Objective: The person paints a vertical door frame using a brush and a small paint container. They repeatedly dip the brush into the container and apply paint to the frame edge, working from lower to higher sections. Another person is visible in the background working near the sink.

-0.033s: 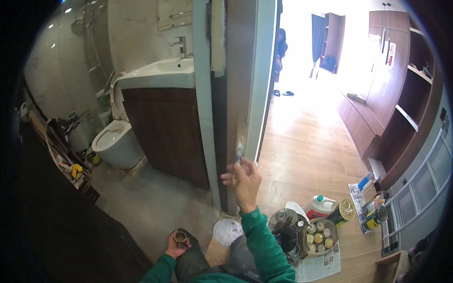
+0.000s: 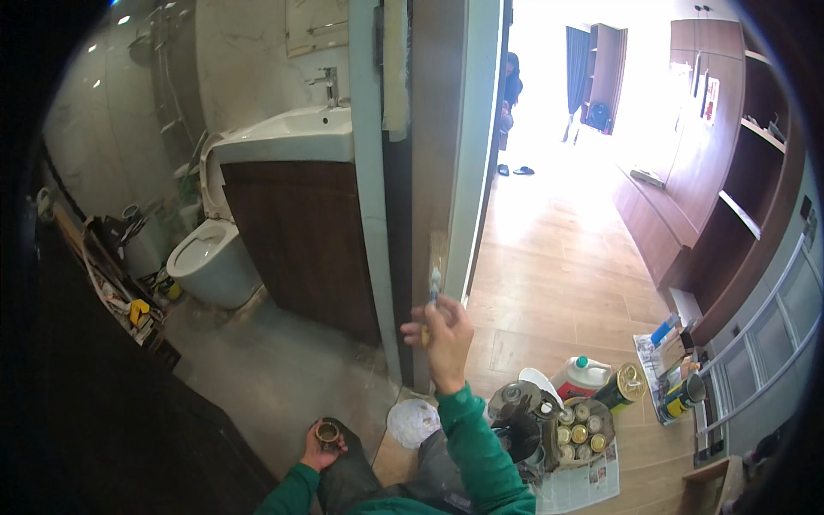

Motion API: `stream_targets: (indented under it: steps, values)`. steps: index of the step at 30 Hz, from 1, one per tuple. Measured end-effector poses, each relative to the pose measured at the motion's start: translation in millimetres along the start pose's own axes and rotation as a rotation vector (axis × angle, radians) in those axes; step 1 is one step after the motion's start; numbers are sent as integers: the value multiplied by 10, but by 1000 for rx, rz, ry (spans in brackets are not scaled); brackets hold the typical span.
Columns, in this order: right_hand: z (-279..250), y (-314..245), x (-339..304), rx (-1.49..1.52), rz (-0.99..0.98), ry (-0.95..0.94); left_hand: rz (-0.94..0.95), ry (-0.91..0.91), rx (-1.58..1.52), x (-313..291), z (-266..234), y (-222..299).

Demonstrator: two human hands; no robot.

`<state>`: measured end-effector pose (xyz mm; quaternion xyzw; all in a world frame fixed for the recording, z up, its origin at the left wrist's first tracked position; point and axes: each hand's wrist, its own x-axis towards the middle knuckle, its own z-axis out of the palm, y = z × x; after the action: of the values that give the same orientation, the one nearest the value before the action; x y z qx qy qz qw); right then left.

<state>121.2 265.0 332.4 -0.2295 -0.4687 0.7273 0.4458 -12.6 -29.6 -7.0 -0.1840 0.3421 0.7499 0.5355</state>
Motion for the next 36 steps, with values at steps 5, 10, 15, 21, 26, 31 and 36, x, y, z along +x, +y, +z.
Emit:
stream_targets:
  steps: [5, 10, 15, 21, 26, 31, 36]
  values:
    - [4, 42, -186, 56, -180, 39, -7, -38, -16, 60, 90, 113]
    - [232, -258, -27, 158, -265, 49, -26, -1, -27, 73, 116, 114]
    - [500, -448, 264, -64, -391, 52, -17, -59, -43, 71, 87, 109]
    - [630, -555, 474, 15, -432, -12, 11, -24, -4, 50, 102, 116]
    - [609, -503, 425, -14, -372, 10, 6, -15, -25, 62, 106, 113]
    - [575, -510, 363, 29, -398, -11, 4, 4, -25, 46, 117, 101]
    - [571, -524, 481, 18, -391, -21, 7, 22, -17, 53, 126, 112]
